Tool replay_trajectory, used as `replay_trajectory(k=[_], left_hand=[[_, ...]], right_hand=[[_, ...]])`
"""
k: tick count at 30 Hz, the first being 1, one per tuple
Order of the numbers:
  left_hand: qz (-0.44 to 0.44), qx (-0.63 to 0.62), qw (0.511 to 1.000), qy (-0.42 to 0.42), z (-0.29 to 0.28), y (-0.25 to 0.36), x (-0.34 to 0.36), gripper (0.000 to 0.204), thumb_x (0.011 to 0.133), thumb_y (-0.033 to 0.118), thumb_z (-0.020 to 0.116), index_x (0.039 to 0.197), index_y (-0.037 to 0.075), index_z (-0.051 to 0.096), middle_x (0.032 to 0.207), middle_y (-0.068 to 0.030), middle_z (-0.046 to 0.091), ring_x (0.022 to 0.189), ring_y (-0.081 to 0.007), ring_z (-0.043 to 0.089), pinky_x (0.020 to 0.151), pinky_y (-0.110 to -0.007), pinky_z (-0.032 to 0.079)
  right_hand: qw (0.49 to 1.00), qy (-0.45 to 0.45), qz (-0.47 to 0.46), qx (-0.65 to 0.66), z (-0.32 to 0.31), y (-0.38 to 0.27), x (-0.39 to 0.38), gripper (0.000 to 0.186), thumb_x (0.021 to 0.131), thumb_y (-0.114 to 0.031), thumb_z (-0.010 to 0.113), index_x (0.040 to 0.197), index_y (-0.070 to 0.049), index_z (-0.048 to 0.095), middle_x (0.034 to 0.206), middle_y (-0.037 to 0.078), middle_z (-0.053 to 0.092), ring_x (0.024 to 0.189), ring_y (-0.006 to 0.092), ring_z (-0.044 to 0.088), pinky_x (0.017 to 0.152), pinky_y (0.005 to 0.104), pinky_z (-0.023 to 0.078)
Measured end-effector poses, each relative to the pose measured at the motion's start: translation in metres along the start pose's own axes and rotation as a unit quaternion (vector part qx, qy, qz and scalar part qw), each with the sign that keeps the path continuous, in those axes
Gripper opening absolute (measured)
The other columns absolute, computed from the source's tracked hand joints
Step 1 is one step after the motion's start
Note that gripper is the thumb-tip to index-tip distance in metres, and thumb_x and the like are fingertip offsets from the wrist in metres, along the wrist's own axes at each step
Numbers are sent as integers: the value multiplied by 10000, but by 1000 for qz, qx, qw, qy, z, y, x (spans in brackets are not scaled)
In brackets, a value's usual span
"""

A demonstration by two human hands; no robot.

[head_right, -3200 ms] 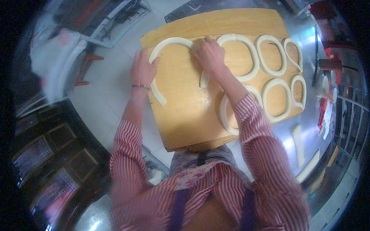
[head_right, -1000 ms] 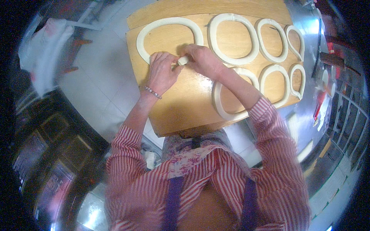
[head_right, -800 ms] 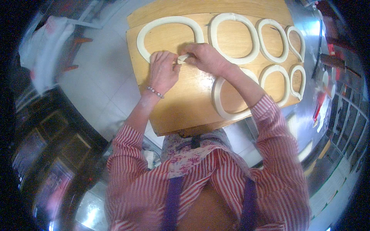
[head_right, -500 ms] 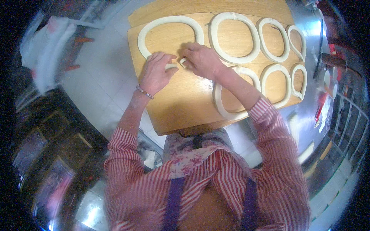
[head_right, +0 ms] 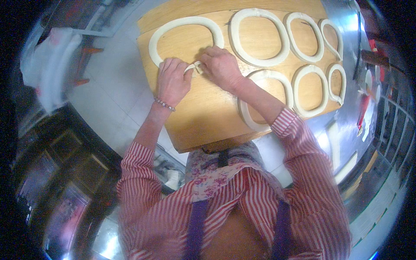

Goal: The person shapes long dough ropes into circular rings and places them onto a wooden board with circular indentations. They repeatedly pick up dough ropes from a metal table, form them into rings, and arrange them on the board.

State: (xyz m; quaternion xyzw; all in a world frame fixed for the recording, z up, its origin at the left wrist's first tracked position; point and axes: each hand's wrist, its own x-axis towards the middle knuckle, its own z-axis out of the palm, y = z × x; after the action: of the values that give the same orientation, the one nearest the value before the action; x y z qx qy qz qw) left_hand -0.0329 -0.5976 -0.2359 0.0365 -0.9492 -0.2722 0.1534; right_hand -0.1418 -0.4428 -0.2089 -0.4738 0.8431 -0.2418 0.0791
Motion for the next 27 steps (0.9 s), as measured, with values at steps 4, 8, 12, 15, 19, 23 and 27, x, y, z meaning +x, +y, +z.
replay_trajectory(k=[4,8,12,15,19,23,27], left_hand=[[-9,-49,998,40,6,-2,-1,113,813,117,696,879,47,637,881,-119,588,916,-320,541,849,-442,396],[-8,-55,997,53,10,-2,-4,102,814,107,697,876,54,635,889,-111,594,908,-319,540,847,-443,394],[1,-54,997,63,12,-2,-7,114,807,108,706,886,61,639,900,-101,601,910,-312,542,849,-441,394],[10,-52,996,71,12,-2,-9,130,800,103,715,904,57,652,915,-93,610,914,-301,553,852,-430,403],[21,-52,995,81,13,-1,-13,139,797,84,721,918,42,668,930,-87,623,910,-291,567,848,-414,421],[24,-50,995,89,15,1,-14,145,786,71,726,913,30,670,926,-85,621,913,-292,565,847,-417,422],[31,-45,996,65,8,-1,-16,169,797,89,721,957,47,686,948,-80,630,931,-282,570,888,-418,413]], right_hand=[[999,39,2,-4,4,-3,-1,172,782,-104,690,949,-65,670,972,85,637,876,297,614,758,409,513],[998,61,13,-5,10,-6,-2,167,756,-77,699,919,-49,683,978,90,647,844,301,611,747,401,514],[997,71,15,-13,14,-8,-3,157,755,-125,690,908,-89,703,921,58,637,892,254,613,775,393,490],[997,72,14,-4,16,-9,-6,153,748,-113,693,898,-88,710,933,50,645,893,247,610,768,387,485],[997,74,6,6,19,-10,-9,174,741,-97,693,912,-85,717,957,35,654,897,237,607,777,379,481],[998,68,-8,-2,20,-10,-10,195,740,-94,695,933,-85,720,983,25,659,903,227,606,790,371,481],[999,33,-13,0,16,-9,-10,211,742,-130,725,949,-88,726,1001,20,660,915,222,605,812,378,477]])
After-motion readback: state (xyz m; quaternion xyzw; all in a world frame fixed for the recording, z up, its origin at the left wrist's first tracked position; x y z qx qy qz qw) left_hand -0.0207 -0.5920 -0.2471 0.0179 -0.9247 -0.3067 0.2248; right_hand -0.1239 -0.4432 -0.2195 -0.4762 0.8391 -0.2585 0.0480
